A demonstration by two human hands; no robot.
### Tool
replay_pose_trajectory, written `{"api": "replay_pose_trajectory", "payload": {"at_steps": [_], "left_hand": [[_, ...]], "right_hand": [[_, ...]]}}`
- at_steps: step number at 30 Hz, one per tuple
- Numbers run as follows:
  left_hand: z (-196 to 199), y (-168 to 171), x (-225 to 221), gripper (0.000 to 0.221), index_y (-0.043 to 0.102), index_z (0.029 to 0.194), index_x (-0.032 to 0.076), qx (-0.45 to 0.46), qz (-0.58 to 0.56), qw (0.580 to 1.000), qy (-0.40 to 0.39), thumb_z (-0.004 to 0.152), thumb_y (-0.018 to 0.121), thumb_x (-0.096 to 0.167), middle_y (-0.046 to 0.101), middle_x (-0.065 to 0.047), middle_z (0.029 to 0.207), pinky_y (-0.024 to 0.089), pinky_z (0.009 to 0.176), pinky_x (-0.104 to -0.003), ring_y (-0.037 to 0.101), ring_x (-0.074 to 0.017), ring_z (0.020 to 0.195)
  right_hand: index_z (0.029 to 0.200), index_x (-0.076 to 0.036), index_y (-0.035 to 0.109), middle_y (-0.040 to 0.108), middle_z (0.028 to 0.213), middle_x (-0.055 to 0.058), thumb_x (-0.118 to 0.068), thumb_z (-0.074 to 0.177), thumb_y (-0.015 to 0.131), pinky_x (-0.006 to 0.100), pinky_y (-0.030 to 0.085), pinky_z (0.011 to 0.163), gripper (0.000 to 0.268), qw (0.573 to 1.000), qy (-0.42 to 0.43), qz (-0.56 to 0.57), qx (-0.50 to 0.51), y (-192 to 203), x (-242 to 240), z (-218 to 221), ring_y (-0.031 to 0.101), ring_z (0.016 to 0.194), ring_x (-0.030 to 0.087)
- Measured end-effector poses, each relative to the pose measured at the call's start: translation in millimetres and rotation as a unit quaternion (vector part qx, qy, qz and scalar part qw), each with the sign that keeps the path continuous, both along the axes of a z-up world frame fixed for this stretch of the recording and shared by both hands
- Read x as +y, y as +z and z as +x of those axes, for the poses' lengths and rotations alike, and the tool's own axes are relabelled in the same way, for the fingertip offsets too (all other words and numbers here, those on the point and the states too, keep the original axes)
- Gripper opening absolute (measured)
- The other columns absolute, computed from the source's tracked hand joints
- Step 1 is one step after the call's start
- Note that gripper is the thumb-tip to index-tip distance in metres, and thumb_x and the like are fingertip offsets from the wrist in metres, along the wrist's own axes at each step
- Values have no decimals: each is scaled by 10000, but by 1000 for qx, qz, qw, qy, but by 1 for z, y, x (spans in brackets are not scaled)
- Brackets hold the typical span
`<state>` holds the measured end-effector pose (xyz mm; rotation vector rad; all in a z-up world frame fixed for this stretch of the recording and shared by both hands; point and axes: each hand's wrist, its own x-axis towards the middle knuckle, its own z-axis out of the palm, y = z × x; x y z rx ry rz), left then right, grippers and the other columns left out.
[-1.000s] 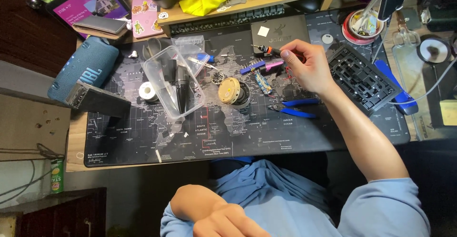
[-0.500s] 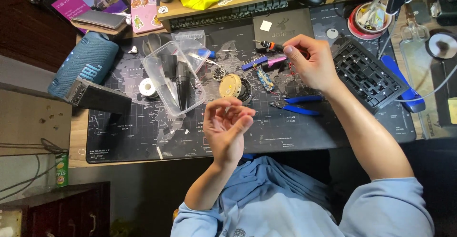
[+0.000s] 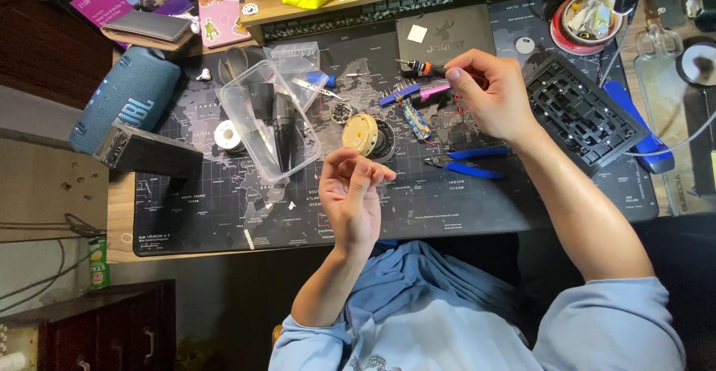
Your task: The person is assembling a small electronic device, specifically seating a speaker driver into its housing while managing internal wiring using a screwdriver and pliers.
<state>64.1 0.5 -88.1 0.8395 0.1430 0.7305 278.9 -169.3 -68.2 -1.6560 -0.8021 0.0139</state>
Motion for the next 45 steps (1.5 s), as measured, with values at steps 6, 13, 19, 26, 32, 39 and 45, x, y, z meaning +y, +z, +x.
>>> {"api": "replay_pose_trajectory", "payload": {"at_steps": [6, 13, 19, 26, 32, 39, 45], "left_hand": [[1, 0, -2, 181, 643, 1248, 23, 13, -14, 1000, 8, 1074, 687, -1, 708, -171, 876, 719, 803, -408, 825, -324, 817], [-2, -1, -2, 205, 635, 1283, -7, 1, -15, 1000, 4, 1081, 673, -7, 700, -189, 917, 720, 847, -391, 829, -360, 876], [-2, -3, -3, 424, 642, 1304, 1, -20, 31, 999, 11, 932, 841, -41, 682, -162, 964, 695, 884, -384, 807, -325, 932], [-5, -6, -3, 484, 648, 1255, -2, -15, 32, 999, -3, 852, 870, -150, 649, -158, 939, 666, 863, -364, 780, -295, 913], [-10, -10, -1, 451, 644, 1217, -14, -11, 31, 999, -9, 848, 862, -151, 657, -187, 958, 670, 867, -357, 790, -319, 914], [-35, 71, -15, 194, 687, 959, -71, -89, 229, 969, 8, 887, 866, -48, 693, -217, 817, 606, 614, -336, 742, -311, 671], [-61, 70, 34, 247, 707, 787, -16, -150, 329, 925, 115, 874, 922, 69, 683, -148, 686, 607, 460, -329, 697, -257, 500]], "right_hand": [[1087, -32, 824, 586, 623, 64, -126, 1205, 722, 272, 415, 607, 182, 1000, 2, 0, -3, 1, 1, -1, 473, 611, 114], [1097, -32, 825, 578, 626, 59, -137, 1204, 723, 268, 405, 603, 181, 1000, 6, -1, -2, -1, 1, -1, 452, 623, 107], [1084, -35, 825, 582, 627, 60, -137, 1202, 730, 268, 401, 599, 183, 1000, 4, 0, -5, 2, 2, -4, 443, 621, 108], [1088, -34, 825, 597, 638, 71, -149, 1207, 729, 277, 410, 603, 192, 1000, 2, -4, -10, -1, 1, -1, 456, 631, 115], [1099, -37, 831, 596, 636, 63, -148, 1206, 725, 273, 418, 608, 186, 1000, 3, -2, -5, 3, 1, -4, 466, 634, 110], [1095, -41, 825, 595, 637, 58, -163, 1215, 723, 279, 417, 604, 199, 1000, 4, 1, -5, 0, 1, -2, 460, 625, 113], [1114, -20, 824, 595, 638, 68, -147, 1226, 729, 288, 414, 608, 194, 1000, 12, -2, -18, 1, -2, 0, 451, 624, 123]]}}
